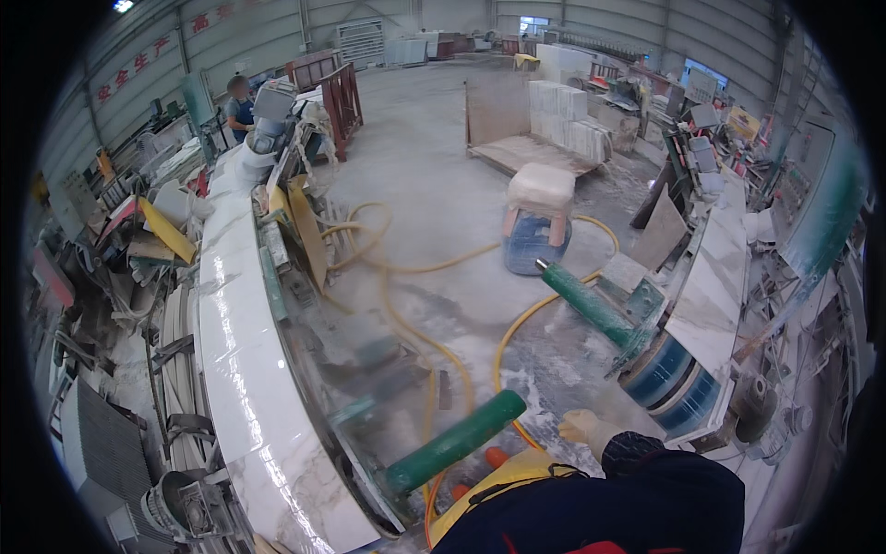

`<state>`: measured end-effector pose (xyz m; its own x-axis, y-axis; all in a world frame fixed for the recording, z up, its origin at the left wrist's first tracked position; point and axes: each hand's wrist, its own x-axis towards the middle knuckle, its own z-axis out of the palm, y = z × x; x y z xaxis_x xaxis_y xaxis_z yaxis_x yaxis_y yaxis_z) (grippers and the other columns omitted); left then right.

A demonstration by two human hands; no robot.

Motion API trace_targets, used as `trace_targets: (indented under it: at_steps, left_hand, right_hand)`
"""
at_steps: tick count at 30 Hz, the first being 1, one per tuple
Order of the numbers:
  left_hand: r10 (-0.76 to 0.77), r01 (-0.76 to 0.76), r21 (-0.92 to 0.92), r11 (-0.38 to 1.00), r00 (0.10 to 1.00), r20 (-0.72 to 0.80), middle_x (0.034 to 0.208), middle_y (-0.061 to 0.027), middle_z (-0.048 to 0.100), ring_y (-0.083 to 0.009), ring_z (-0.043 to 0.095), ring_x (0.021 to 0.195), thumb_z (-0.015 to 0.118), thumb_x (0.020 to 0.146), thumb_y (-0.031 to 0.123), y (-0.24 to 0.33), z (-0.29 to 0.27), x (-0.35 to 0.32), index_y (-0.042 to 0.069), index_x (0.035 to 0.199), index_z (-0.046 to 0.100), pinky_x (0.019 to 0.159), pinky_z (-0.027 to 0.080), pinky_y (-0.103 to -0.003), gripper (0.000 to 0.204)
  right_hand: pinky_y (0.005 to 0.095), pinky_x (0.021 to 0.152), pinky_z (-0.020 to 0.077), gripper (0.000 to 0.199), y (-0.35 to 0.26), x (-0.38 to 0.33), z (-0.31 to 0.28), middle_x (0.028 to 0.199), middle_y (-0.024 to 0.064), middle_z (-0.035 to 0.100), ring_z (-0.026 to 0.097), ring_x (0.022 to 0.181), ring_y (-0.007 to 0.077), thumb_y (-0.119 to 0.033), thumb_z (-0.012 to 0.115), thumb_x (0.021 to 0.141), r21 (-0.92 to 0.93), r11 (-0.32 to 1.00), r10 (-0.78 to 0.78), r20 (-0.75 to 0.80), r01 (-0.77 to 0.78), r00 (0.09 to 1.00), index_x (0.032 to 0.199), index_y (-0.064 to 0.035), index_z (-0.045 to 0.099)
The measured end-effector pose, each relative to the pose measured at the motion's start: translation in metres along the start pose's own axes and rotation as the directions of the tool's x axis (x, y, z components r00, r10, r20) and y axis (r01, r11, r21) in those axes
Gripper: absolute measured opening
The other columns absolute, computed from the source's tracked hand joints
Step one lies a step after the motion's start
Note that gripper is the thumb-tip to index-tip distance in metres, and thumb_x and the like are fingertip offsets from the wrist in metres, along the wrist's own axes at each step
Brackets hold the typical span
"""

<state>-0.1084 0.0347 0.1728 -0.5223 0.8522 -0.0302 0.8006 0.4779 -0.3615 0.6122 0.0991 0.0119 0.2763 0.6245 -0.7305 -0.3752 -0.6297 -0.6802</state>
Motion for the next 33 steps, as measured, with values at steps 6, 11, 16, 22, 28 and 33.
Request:
trace_targets:
  at_steps: [6, 11, 16, 22, 28, 33]
  left_hand:
    - [-0.304, 0.111, -0.514, 0.851, 0.901, -0.309, 0.132, -0.0230, 0.057, -0.0378, 0.055, 0.121, 0.044, 0.100, 0.015, 0.007, -0.013, -0.064, -0.004, 0.135, 0.051, 0.106, 0.039, -0.053, 0.040]
    - [-0.491, 0.266, -0.534, 0.802, 0.804, -0.336, 0.133, -0.0258, 0.056, -0.0420, 0.053, 0.121, 0.044, 0.100, 0.020, 0.004, 0.027, -0.071, -0.004, 0.136, 0.050, 0.106, 0.039, -0.051, 0.044]
    - [-0.690, 0.319, -0.690, 0.649, 0.628, -0.359, 0.134, -0.0286, 0.054, -0.0461, 0.052, 0.121, 0.045, 0.099, 0.025, 0.003, 0.069, -0.042, -0.005, 0.138, 0.048, 0.107, 0.038, -0.050, 0.049]
    - [-0.803, 0.767, -0.472, 0.434, 0.567, 0.183, 0.152, -0.0205, 0.038, -0.0425, 0.033, 0.139, 0.037, 0.101, 0.043, 0.072, 0.048, 0.005, 0.006, 0.148, 0.039, 0.117, 0.025, -0.050, 0.059]
    - [-0.854, 0.762, -0.413, 0.499, 0.514, -0.083, 0.136, -0.0155, 0.045, -0.0399, 0.040, 0.124, 0.036, 0.101, 0.039, 0.098, 0.052, 0.005, 0.007, 0.134, 0.047, 0.104, 0.035, -0.053, 0.046]
    - [-0.779, 0.587, -0.513, 0.626, 0.434, -0.453, 0.126, -0.0171, 0.055, -0.0392, 0.044, 0.119, 0.041, 0.101, 0.033, 0.094, 0.079, 0.000, 0.002, 0.122, 0.054, 0.102, 0.037, -0.049, 0.040]
  right_hand:
    - [0.0464, 0.065, 0.0496, 0.007, -0.002, 0.067, 0.020, 0.075, 0.0157, 0.061, 0.063, 0.078, 0.0337, -0.011, 0.057, 0.091, -0.232, 0.914, -0.288, 0.205, 0.332, 0.936, 0.093, -0.0044, 0.060]
    - [0.0453, 0.068, 0.0489, 0.013, -0.013, 0.079, 0.033, 0.080, 0.0124, 0.062, 0.062, 0.082, 0.0319, -0.016, 0.053, 0.095, 0.141, 0.987, 0.081, 0.021, -0.083, 0.996, 0.093, -0.0060, 0.061]
    - [0.0474, 0.069, 0.0536, 0.013, 0.007, 0.104, 0.015, 0.092, 0.0188, 0.065, 0.065, 0.080, 0.0371, -0.016, 0.055, 0.096, 0.176, 0.984, -0.016, 0.174, -0.015, 0.985, 0.104, -0.0065, 0.057]
    - [0.0423, 0.065, 0.0474, 0.017, 0.021, 0.100, -0.016, 0.084, 0.0128, 0.056, 0.055, 0.081, 0.0335, -0.023, 0.049, 0.096, 0.333, 0.917, 0.045, 0.460, -0.219, 0.887, 0.086, -0.0107, 0.055]
    - [0.0441, 0.058, 0.0468, 0.008, 0.011, 0.047, -0.014, 0.087, 0.0153, 0.061, 0.059, 0.073, 0.0341, -0.017, 0.052, 0.097, 0.343, 0.913, 0.153, 0.214, -0.221, 0.965, 0.099, -0.0098, 0.056]
    - [0.0440, 0.054, 0.0475, 0.013, 0.017, 0.050, -0.020, 0.088, 0.0169, 0.063, 0.059, 0.067, 0.0321, -0.017, 0.056, 0.096, 0.222, 0.962, 0.170, -0.017, -0.162, 0.985, 0.104, -0.0080, 0.058]
